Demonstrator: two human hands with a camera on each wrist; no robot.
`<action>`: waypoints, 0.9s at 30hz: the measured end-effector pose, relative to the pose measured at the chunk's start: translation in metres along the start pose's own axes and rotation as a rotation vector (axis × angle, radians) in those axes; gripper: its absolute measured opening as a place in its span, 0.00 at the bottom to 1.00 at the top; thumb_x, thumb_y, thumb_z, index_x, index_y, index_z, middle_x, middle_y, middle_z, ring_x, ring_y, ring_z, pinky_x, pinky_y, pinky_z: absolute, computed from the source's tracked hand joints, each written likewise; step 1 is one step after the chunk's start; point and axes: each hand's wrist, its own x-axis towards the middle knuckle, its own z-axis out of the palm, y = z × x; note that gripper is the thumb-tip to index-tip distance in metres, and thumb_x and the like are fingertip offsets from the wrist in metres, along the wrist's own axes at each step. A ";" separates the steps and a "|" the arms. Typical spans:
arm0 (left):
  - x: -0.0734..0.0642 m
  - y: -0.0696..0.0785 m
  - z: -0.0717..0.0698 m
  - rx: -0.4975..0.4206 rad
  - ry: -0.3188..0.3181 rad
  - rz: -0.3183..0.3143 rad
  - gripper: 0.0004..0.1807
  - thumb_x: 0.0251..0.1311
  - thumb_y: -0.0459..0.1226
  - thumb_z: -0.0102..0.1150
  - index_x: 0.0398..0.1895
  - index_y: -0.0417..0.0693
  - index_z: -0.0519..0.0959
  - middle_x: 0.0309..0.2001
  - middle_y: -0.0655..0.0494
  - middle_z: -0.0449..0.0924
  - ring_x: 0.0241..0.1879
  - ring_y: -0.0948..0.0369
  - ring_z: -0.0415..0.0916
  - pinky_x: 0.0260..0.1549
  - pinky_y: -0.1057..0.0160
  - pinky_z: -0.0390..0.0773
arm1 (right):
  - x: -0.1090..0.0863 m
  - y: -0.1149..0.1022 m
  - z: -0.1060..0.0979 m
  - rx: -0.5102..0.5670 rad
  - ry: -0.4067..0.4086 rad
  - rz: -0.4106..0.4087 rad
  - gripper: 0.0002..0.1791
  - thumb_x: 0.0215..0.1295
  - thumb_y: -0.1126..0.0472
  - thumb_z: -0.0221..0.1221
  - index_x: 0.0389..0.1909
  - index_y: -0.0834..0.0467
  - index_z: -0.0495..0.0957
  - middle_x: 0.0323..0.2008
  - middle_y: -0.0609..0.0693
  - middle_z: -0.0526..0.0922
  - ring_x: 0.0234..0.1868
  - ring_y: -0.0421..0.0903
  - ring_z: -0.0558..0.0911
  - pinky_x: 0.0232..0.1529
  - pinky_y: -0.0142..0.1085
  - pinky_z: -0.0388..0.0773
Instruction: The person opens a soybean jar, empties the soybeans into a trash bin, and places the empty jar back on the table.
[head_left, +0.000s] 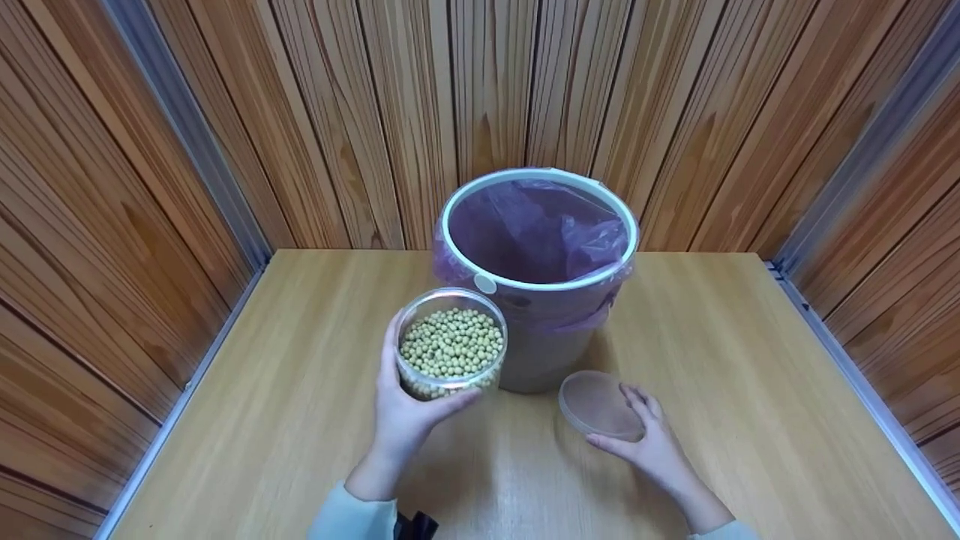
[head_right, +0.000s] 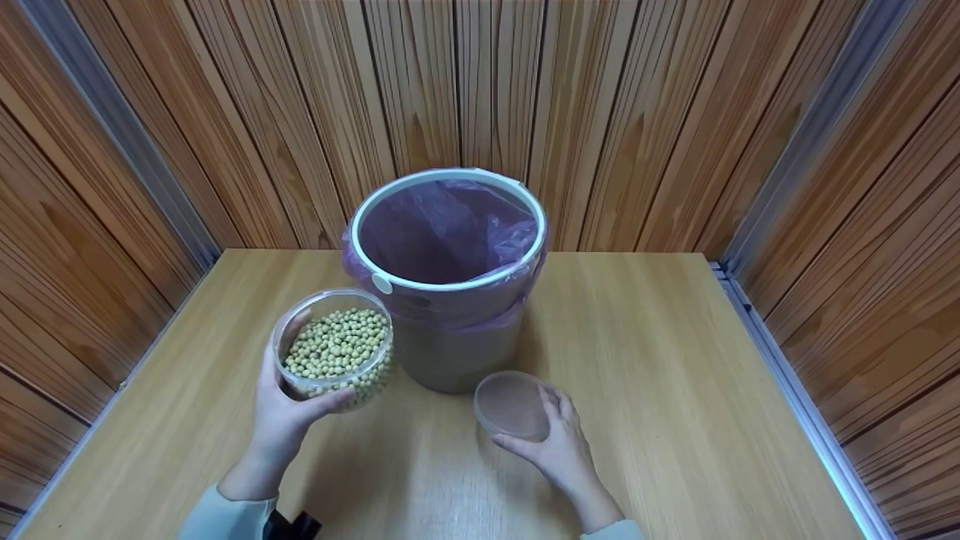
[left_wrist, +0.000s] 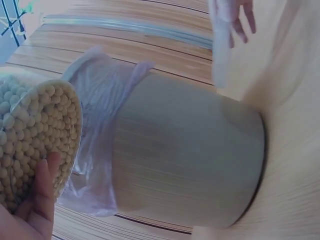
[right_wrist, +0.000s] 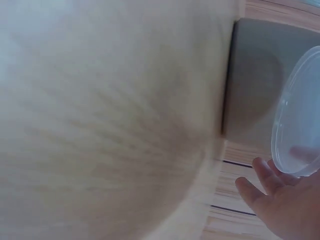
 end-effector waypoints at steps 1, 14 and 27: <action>0.001 0.002 -0.001 0.003 -0.002 0.006 0.67 0.32 0.30 0.83 0.78 0.49 0.51 0.74 0.52 0.57 0.71 0.53 0.59 0.68 0.50 0.63 | 0.001 0.002 0.000 -0.003 -0.004 0.019 0.57 0.54 0.49 0.72 0.77 0.62 0.49 0.76 0.67 0.42 0.74 0.73 0.47 0.67 0.72 0.49; 0.016 0.017 -0.003 0.060 -0.012 0.073 0.67 0.31 0.31 0.84 0.78 0.53 0.52 0.74 0.54 0.59 0.70 0.55 0.61 0.68 0.50 0.63 | 0.007 0.020 0.002 -0.130 -0.028 0.049 0.59 0.50 0.46 0.73 0.75 0.68 0.52 0.74 0.72 0.48 0.74 0.72 0.47 0.68 0.71 0.49; 0.029 0.027 -0.003 0.056 -0.021 0.089 0.68 0.31 0.32 0.84 0.78 0.54 0.51 0.73 0.55 0.59 0.70 0.56 0.61 0.68 0.51 0.64 | 0.004 0.028 0.005 -0.236 -0.101 -0.029 0.64 0.37 0.49 0.80 0.74 0.67 0.56 0.74 0.72 0.52 0.72 0.77 0.43 0.67 0.73 0.44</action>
